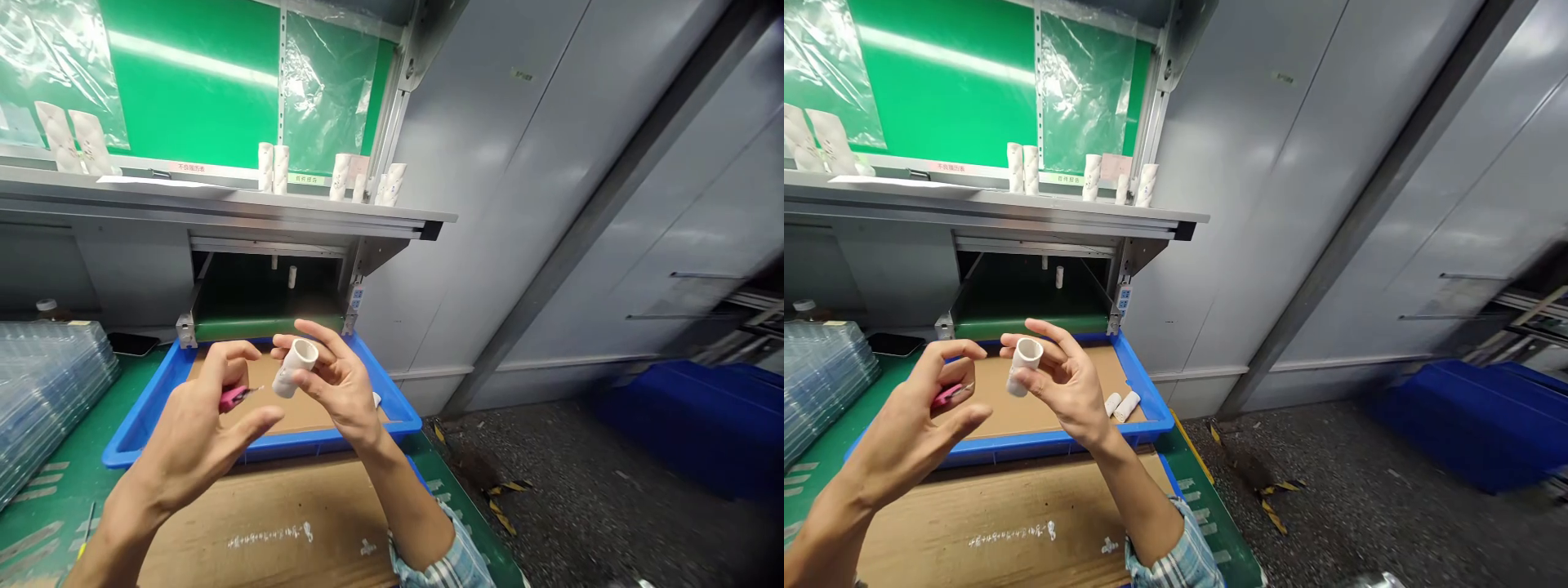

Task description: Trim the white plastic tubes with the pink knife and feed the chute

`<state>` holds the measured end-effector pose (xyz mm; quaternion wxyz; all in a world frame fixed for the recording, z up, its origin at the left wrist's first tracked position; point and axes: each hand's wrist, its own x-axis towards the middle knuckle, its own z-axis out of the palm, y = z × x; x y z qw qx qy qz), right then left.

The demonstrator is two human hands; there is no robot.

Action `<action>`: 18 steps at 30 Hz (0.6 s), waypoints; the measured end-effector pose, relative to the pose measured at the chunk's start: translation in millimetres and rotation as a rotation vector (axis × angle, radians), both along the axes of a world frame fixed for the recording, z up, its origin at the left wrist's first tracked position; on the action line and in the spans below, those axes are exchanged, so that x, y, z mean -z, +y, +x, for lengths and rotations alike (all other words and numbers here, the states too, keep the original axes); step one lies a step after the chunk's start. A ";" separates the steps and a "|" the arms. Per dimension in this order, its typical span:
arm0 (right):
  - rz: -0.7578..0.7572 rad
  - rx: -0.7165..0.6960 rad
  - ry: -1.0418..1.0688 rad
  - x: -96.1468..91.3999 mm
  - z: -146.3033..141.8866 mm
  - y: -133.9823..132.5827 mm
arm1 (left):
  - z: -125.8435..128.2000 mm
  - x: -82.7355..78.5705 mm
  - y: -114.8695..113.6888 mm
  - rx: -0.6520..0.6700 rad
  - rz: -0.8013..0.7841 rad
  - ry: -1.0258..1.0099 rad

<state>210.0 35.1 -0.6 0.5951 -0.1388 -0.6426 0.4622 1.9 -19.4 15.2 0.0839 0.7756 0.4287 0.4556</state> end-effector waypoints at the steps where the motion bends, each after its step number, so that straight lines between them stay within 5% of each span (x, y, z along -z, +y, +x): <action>1: 0.029 0.040 -0.021 -0.2 -0.2 -1.7 | -0.5 -1.6 0.1 -0.007 -0.015 -0.001; 5: 0.207 0.224 -0.114 1.7 -0.5 -6.3 | -0.8 -4.5 1.0 0.007 -0.003 0.089; 10: 0.461 0.369 -0.224 4.5 0.8 -5.7 | 4.8 -4.0 0.1 -0.120 0.216 0.178; 18: 0.530 0.387 -0.321 3.2 2.2 -8.4 | 11.3 -2.7 -0.2 -0.242 0.296 0.307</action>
